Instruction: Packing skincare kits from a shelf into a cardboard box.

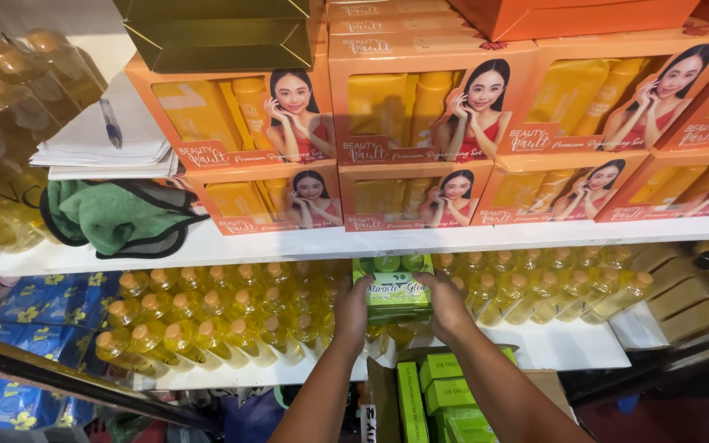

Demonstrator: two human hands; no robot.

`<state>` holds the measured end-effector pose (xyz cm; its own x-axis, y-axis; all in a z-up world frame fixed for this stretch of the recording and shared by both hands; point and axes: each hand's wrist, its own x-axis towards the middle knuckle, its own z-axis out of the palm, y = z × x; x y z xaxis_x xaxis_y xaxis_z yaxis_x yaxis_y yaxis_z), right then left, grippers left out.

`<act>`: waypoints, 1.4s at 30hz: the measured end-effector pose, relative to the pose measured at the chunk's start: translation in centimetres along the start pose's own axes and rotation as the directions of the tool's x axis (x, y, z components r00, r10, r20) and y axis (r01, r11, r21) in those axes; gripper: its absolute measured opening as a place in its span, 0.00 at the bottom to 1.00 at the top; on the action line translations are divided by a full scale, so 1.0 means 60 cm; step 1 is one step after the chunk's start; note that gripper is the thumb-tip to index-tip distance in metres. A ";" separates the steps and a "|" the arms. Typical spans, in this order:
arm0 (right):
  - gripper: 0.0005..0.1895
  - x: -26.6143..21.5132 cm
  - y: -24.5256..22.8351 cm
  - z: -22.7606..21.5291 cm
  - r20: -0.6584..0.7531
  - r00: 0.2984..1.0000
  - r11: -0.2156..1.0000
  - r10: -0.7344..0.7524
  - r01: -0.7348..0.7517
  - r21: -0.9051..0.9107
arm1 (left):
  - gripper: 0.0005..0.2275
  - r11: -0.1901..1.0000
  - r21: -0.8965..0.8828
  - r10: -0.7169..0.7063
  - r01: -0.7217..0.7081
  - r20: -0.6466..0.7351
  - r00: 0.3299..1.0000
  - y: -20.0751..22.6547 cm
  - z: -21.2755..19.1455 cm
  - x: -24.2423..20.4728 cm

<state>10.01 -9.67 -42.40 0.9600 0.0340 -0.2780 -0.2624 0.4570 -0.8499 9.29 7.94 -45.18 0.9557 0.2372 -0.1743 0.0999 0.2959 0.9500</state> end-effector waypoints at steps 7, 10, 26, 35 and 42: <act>0.26 -0.002 0.005 -0.001 0.006 1.000 1.000 0.005 -0.005 -0.011 | 0.22 0.995 -0.004 -0.103 0.103 0.011 0.995 0.045 0.005 -0.023; 0.27 -0.022 -0.011 0.020 -0.070 0.997 0.998 0.045 -0.048 -0.037 | 0.22 0.997 -0.030 -0.068 0.070 0.059 0.996 0.037 -0.002 -0.017; 0.33 -0.031 -0.003 0.010 -0.058 0.992 0.959 -0.113 0.094 -0.266 | 0.30 0.905 0.305 0.369 -0.296 -0.217 0.904 0.020 0.042 -0.078; 0.44 -0.066 0.021 -0.002 -0.035 0.807 0.361 -0.590 0.225 -0.905 | 0.27 0.272 0.809 0.780 -0.521 0.132 0.612 0.040 0.034 -0.139; 0.42 -0.175 0.002 0.016 0.265 0.670 -0.088 -0.694 0.287 -0.954 | 0.26 -0.086 0.820 0.798 -0.566 0.397 0.453 0.031 0.032 -0.170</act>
<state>-0.01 -9.11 -39.17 0.8509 -0.0584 0.5220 0.2049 -0.8782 -0.4322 0.26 4.30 -41.11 0.6225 -0.0234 0.7823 -0.3223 -0.9185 0.2290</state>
